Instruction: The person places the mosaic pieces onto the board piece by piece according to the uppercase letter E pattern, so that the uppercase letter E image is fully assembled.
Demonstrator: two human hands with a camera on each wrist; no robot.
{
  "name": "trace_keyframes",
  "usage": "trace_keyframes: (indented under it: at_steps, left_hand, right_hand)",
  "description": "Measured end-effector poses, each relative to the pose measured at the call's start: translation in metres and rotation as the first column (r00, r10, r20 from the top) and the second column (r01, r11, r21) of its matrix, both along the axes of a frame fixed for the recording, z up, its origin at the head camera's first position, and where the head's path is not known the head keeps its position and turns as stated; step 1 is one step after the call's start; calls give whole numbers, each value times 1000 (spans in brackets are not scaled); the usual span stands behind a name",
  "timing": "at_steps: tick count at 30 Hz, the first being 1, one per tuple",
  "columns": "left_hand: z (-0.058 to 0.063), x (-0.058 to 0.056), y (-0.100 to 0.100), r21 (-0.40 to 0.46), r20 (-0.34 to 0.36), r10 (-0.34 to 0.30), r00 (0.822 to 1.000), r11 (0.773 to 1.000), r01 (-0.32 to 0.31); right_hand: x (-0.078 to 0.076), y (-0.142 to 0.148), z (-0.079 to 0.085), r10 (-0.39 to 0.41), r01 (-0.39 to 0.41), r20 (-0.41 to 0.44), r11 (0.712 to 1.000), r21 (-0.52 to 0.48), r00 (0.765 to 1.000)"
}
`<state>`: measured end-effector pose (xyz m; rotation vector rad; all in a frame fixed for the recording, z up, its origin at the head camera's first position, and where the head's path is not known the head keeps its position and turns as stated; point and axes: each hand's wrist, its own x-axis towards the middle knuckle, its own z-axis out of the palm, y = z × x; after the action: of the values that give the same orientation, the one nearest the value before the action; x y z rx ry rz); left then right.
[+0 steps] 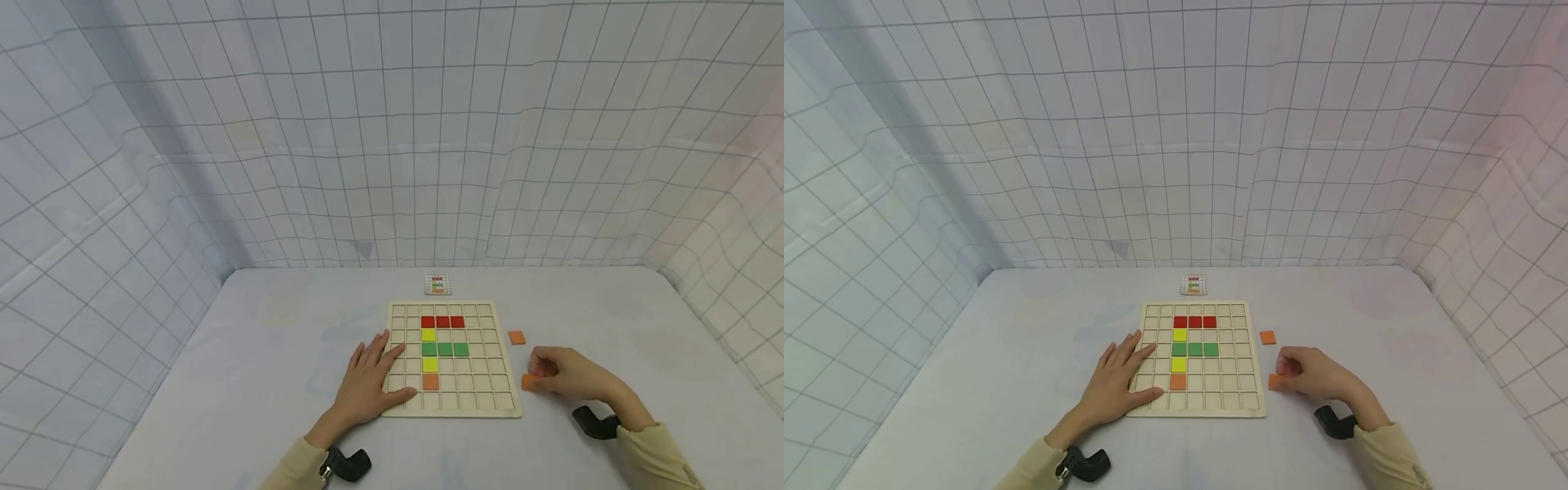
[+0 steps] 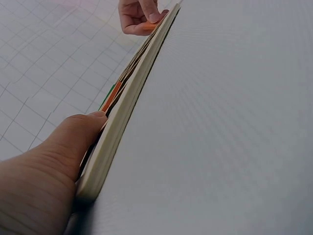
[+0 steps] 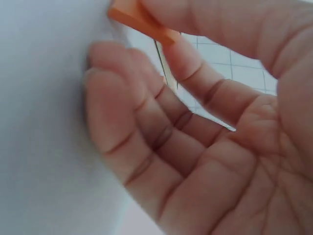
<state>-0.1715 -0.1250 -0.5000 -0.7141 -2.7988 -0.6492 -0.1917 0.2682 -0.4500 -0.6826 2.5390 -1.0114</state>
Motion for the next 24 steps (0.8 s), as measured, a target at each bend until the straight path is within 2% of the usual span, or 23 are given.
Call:
trace_keyframes:
  at_steps: [5,8,13,16,20,24]
  left_hand:
    - [0,0,0,9,-10,-8,1000,1000,8]
    - [0,-1,0,7,-3,-7,1000,1000,7]
    - [1,-1,0,6,3,-7,1000,1000,7]
    - [1,-2,1,7,-2,-11,1000,1000,11]
    - [1,-2,0,12,-9,-13,1000,1000,13]
    - [0,-1,-1,9,-5,-11,1000,1000,11]
  right_hand:
    - [-2,-2,-3,-53,54,23,997,-49,998]
    - [-4,-5,-4,-88,88,4,993,-82,996]
    - [-7,-17,-3,-142,126,-113,983,-136,983]
    - [-6,-29,-1,-171,141,-156,972,-187,973]
    - [-4,-50,1,-134,95,-165,970,-225,977]
    - [-3,-71,4,-72,35,-167,976,-217,983]
